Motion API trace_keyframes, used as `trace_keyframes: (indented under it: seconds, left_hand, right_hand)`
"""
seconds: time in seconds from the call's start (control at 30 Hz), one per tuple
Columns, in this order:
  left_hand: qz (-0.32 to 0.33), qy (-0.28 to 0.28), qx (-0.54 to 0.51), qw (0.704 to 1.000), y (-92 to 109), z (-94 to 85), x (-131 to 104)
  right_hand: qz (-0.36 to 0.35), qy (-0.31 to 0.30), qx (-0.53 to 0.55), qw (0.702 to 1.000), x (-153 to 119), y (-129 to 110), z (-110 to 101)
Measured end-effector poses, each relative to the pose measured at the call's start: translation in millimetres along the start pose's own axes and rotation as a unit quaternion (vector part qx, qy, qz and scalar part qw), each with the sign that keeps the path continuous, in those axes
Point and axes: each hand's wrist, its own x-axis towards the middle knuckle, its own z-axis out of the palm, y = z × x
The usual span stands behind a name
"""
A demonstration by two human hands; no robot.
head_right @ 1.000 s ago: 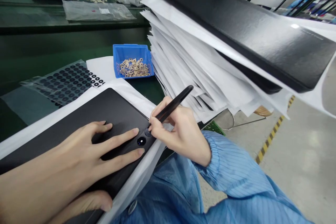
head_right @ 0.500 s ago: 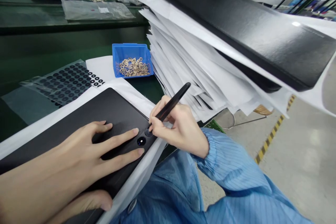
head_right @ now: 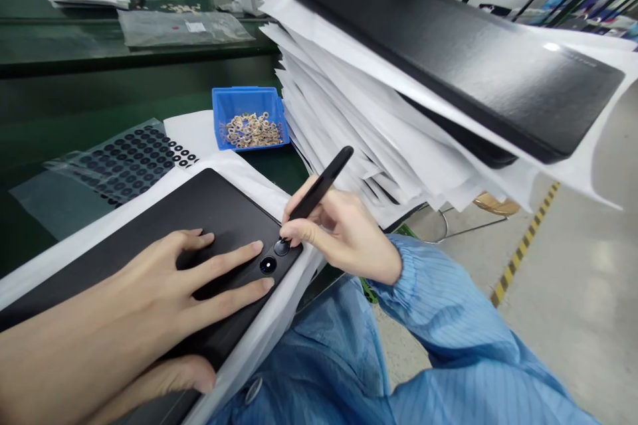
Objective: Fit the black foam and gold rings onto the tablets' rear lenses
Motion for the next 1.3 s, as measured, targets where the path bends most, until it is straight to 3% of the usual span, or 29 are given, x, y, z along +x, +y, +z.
trace_keyframes:
  seconds: [0.13, 0.33, 0.5, 0.67, 0.77, 0.87, 1.03, 1.13, 1.3]
  left_hand:
    - [0.035, -0.013, 0.037, 0.999, -1.8, 1.3, -2.1]
    - [0.019, -0.019, 0.049, 0.998, -1.4, 3.1, -2.4]
    - [-0.029, -0.004, 0.073, 0.997, 4.8, 11.2, -0.4]
    - [-0.004, 0.011, 0.067, 0.998, 3.0, 12.5, -1.6]
    - [0.01, -0.008, 0.059, 0.998, 1.3, 5.5, -4.1]
    - [0.018, -0.029, 0.061, 0.998, 1.4, -1.4, -5.7]
    - [0.017, -0.07, 0.072, 0.995, 3.2, -8.9, -2.4]
    - [0.017, -0.077, 0.071, 0.994, 3.9, -11.6, -0.6]
    - [0.016, -0.084, 0.064, 0.994, 5.3, -13.5, -1.3]
  right_hand:
    - [-0.018, 0.005, -0.006, 1.0, -1.2, 0.6, 1.2]
    - [-0.038, 0.016, -0.023, 0.999, -0.6, 0.4, 4.2]
    - [-0.046, 0.054, -0.007, 0.997, -1.6, 2.6, 9.1]
    - [-0.037, 0.101, 0.013, 0.994, 5.9, -8.6, 7.1]
    - [-0.039, 0.152, -0.049, 0.986, 37.6, -10.6, 3.9]
    - [-0.04, 0.194, -0.146, 0.969, 94.9, -1.6, 3.9]
    - [0.014, 0.172, -0.239, 0.956, 185.2, 24.8, 14.4]
    - [0.042, 0.16, -0.277, 0.946, 208.4, 41.3, 24.4]
    - [0.056, 0.145, -0.296, 0.942, 216.7, 59.4, 32.8]
